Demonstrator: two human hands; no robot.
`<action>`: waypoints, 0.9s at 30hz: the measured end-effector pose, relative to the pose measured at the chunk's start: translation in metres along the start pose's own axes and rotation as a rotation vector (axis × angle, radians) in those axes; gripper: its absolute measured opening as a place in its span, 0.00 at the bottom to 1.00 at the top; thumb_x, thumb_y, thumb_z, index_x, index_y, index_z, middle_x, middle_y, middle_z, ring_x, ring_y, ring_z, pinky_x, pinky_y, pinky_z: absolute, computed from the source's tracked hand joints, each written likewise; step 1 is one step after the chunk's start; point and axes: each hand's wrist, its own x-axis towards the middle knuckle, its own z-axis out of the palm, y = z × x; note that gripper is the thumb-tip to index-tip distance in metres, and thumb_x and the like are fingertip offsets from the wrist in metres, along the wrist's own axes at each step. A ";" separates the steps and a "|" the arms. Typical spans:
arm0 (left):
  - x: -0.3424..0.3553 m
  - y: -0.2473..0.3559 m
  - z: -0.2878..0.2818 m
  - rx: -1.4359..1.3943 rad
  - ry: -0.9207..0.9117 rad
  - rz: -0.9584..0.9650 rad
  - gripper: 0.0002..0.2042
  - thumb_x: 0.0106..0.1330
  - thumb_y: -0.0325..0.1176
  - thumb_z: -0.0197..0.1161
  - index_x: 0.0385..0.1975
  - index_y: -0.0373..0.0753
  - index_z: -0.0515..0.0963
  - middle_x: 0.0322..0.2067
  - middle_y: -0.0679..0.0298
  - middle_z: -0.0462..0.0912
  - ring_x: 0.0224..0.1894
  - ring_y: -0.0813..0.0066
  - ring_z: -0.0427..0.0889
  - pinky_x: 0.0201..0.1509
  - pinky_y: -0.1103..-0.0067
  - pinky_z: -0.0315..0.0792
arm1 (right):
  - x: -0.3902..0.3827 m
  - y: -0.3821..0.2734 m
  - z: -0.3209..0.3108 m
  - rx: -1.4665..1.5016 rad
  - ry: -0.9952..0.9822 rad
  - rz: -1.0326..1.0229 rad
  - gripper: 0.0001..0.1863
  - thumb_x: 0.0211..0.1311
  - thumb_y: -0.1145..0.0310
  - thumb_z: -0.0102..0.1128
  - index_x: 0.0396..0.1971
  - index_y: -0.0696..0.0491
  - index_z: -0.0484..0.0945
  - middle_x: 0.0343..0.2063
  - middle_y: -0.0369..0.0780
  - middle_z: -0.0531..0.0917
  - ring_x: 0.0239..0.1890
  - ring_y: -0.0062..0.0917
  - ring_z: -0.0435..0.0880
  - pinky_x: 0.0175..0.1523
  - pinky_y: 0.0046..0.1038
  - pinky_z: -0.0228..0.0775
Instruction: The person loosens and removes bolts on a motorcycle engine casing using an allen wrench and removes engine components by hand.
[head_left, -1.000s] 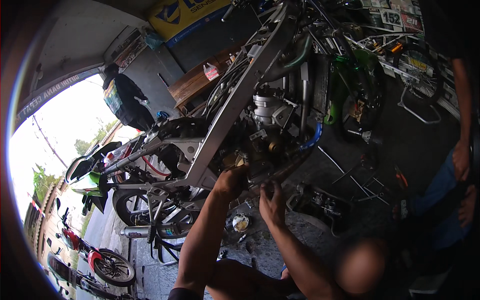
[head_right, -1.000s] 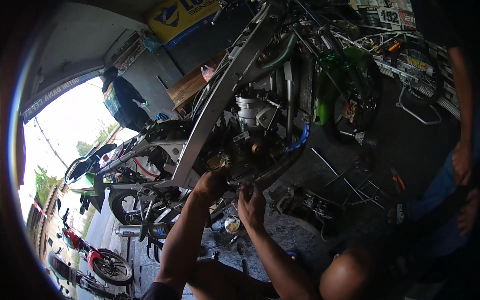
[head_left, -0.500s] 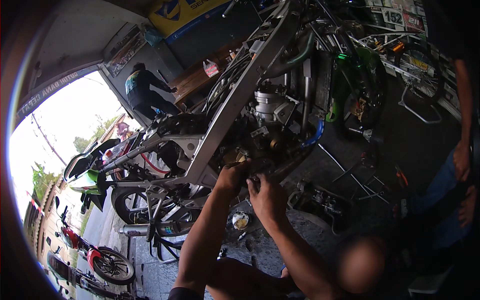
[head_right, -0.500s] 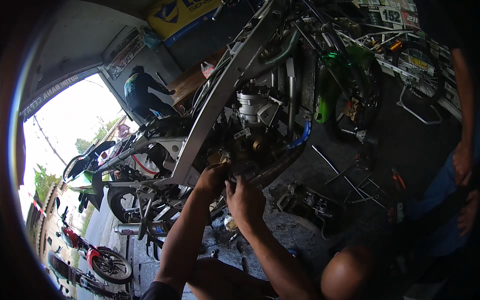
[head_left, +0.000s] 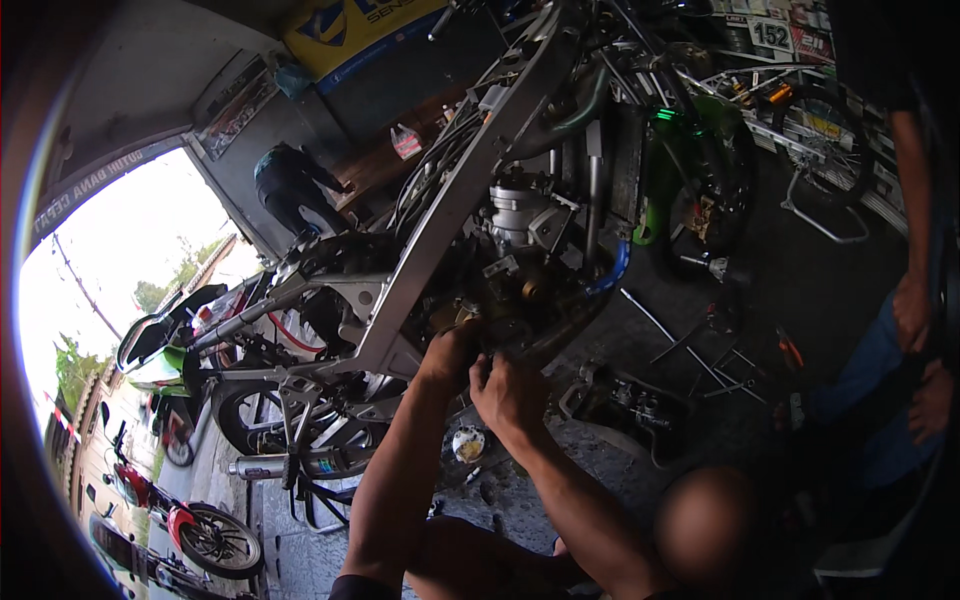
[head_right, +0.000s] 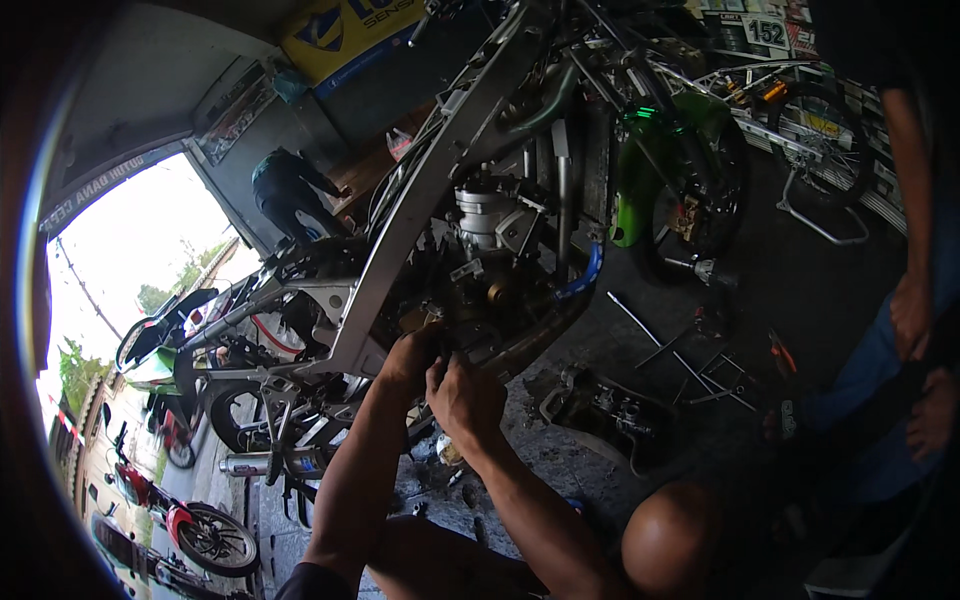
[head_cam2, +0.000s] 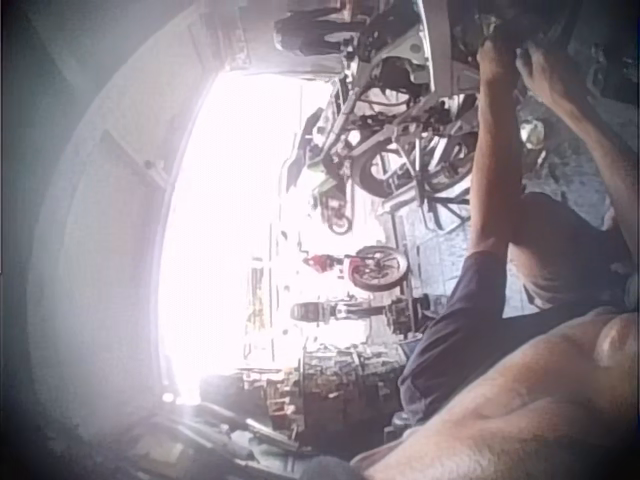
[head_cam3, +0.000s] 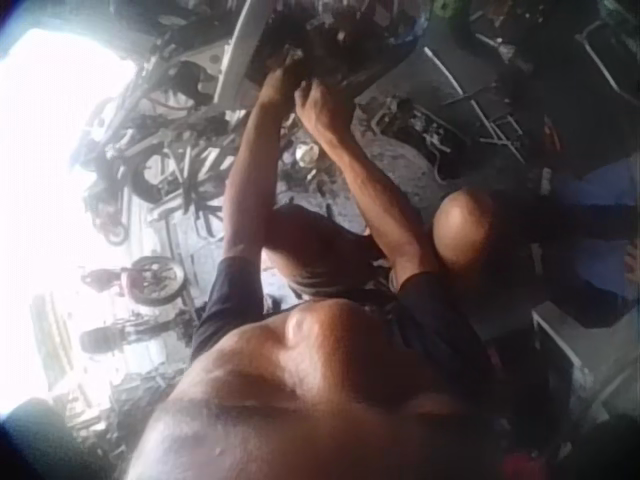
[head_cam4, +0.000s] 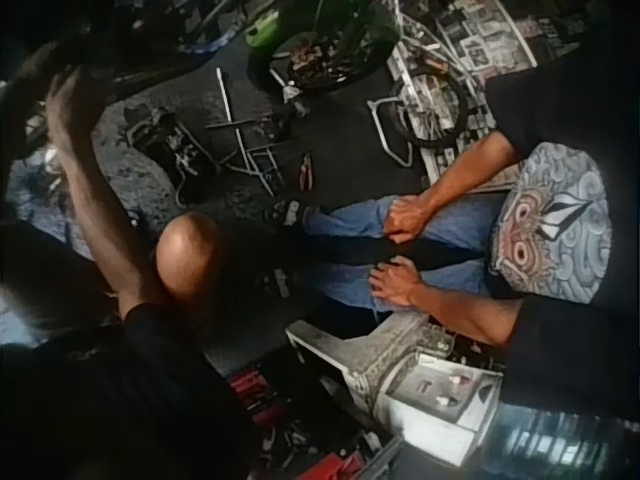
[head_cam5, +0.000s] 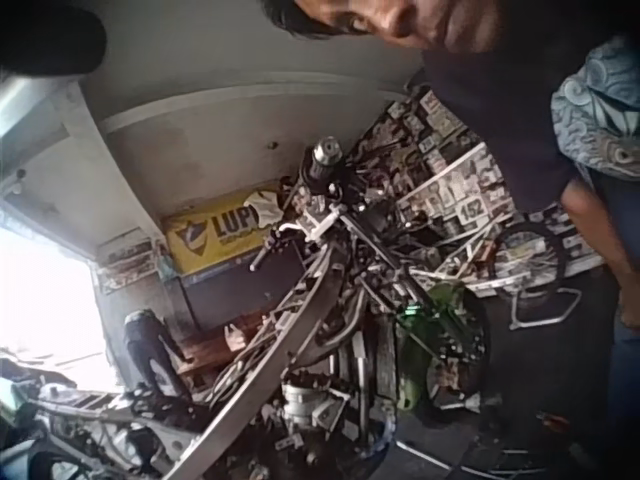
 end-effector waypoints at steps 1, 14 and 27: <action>-0.001 0.004 0.004 0.085 -0.013 0.034 0.14 0.70 0.38 0.52 0.42 0.34 0.78 0.31 0.66 0.79 0.33 0.80 0.74 0.37 0.79 0.69 | 0.002 0.000 0.001 -0.006 0.013 0.003 0.16 0.62 0.57 0.52 0.27 0.56 0.78 0.17 0.48 0.81 0.21 0.42 0.83 0.29 0.40 0.76; -0.006 -0.004 0.010 0.940 0.069 0.218 0.13 0.66 0.36 0.54 0.46 0.38 0.78 0.32 0.61 0.83 0.33 0.71 0.82 0.41 0.73 0.75 | -0.020 0.011 -0.021 0.321 -0.049 0.044 0.12 0.60 0.63 0.54 0.26 0.57 0.78 0.21 0.50 0.80 0.27 0.49 0.80 0.32 0.41 0.71; 0.007 0.032 0.090 -0.130 0.046 -0.146 0.24 0.67 0.48 0.53 0.33 0.28 0.80 0.28 0.57 0.81 0.29 0.75 0.77 0.34 0.76 0.70 | 0.011 0.055 -0.051 0.215 0.086 0.060 0.14 0.65 0.64 0.49 0.30 0.61 0.76 0.25 0.53 0.79 0.31 0.51 0.78 0.36 0.41 0.67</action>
